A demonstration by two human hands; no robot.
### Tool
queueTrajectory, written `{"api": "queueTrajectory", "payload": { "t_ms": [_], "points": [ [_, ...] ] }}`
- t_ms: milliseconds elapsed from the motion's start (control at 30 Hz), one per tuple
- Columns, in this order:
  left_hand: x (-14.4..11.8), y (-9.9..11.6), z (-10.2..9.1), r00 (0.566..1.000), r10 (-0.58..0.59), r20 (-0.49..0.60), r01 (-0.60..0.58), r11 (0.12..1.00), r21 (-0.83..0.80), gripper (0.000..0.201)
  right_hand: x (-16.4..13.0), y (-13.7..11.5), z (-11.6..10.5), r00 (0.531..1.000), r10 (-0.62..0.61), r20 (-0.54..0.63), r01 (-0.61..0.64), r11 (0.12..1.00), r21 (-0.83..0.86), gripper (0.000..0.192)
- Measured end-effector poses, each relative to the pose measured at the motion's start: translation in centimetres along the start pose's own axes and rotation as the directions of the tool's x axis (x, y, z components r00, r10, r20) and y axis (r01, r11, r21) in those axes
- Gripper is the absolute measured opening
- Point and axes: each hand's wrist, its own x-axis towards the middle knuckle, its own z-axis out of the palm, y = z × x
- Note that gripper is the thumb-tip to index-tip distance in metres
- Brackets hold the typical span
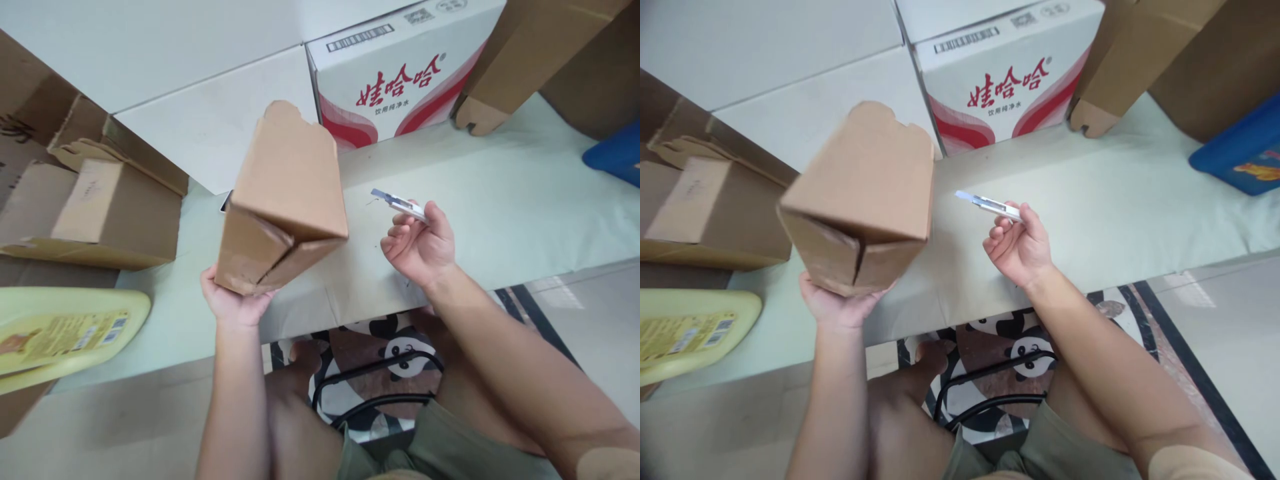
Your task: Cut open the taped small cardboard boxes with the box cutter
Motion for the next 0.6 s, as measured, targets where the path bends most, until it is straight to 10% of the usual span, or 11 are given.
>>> {"api": "queueTrajectory", "payload": {
  "t_ms": [367,600],
  "points": [
    [-1.4,-1.2,2.2,0.992,0.052,0.118,-0.041,0.995,-0.09,0.061,-1.0,1.7,1.2,0.982,-0.185,0.035,0.186,0.982,-0.022,0.029],
    [-2.0,-2.5,3.9,0.988,0.04,0.15,-0.012,0.983,-0.184,0.064,-5.7,4.6,2.7,0.746,-0.536,0.396,0.653,0.706,-0.274,0.015]
  ]
}}
